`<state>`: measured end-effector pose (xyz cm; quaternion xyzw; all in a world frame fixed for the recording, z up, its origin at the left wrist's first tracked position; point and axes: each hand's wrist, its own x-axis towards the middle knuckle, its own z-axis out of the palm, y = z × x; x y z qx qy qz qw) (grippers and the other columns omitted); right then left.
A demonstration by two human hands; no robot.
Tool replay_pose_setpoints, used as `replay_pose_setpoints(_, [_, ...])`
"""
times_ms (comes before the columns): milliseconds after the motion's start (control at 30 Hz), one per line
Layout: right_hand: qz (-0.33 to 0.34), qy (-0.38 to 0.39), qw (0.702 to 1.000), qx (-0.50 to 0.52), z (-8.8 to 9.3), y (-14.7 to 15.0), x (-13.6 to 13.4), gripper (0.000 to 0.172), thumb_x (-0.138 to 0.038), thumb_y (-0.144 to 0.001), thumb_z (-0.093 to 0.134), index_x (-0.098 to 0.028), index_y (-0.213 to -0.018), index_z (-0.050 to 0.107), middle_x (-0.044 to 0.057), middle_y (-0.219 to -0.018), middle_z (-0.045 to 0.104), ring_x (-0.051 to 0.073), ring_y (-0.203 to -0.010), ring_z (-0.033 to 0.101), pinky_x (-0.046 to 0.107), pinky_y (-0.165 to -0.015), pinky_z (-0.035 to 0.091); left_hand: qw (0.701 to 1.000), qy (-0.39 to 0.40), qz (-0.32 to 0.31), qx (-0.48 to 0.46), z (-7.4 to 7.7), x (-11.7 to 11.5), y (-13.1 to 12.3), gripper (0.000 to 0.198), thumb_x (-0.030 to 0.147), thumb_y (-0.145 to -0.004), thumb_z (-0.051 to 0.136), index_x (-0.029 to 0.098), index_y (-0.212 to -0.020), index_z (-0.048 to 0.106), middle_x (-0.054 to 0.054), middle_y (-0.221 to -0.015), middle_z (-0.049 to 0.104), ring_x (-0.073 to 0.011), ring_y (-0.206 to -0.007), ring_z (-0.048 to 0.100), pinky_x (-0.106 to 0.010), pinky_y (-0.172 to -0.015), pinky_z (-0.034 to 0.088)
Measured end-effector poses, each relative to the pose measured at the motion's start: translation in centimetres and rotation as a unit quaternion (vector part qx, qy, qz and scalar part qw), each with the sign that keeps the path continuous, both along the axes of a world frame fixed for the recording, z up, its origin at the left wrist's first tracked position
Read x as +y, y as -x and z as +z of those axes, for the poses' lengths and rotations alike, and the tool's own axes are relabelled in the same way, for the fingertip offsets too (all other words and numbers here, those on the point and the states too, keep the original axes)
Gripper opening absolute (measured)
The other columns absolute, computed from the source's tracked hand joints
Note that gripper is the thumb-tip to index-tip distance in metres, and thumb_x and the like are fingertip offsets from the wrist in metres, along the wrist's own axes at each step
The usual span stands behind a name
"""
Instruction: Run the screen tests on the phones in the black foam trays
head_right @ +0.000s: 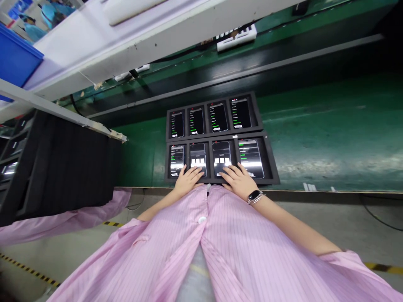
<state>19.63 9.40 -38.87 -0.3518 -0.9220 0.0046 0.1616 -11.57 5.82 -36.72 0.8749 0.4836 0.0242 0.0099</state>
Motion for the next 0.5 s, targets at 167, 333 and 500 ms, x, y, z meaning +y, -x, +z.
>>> replay_pose_setpoints(167, [-0.001,0.003,1.0,-0.007,-0.1,-0.02,0.03,0.04,-0.042,-0.107,0.048,-0.024,-0.134,0.071,0.01,-0.138,0.07,0.03,-0.131,0.054,0.055,-0.122,0.031,1.0,0.01,-0.004,0.004,0.12,-0.03,0.14,0.049,0.057,-0.108,0.054,0.03,-0.147,0.062,-0.005,-0.156,0.059,-0.0271,-0.145,0.056,-0.059,-0.128,0.036])
replay_pose_setpoints(333, [-0.004,0.019,1.0,-0.005,-0.12,-0.05,-0.02,0.039,-0.041,-0.106,0.051,-0.024,-0.134,0.072,0.01,-0.138,0.07,0.03,-0.131,0.055,0.055,-0.122,0.03,1.0,0.015,-0.007,0.002,0.12,-0.04,0.16,0.049,0.056,-0.108,0.054,0.03,-0.148,0.062,-0.005,-0.157,0.058,-0.0274,-0.145,0.056,-0.059,-0.127,0.037])
replay_pose_setpoints(500, [-0.008,0.025,1.0,-0.003,0.19,0.01,-0.07,0.037,-0.037,-0.103,0.057,-0.025,-0.135,0.072,0.01,-0.139,0.07,0.031,-0.132,0.055,0.054,-0.123,0.029,1.0,0.013,-0.004,-0.004,-0.29,0.0,0.22,0.046,0.055,-0.107,0.059,0.033,-0.147,0.064,-0.004,-0.156,0.06,-0.0274,-0.144,0.057,-0.056,-0.128,0.037])
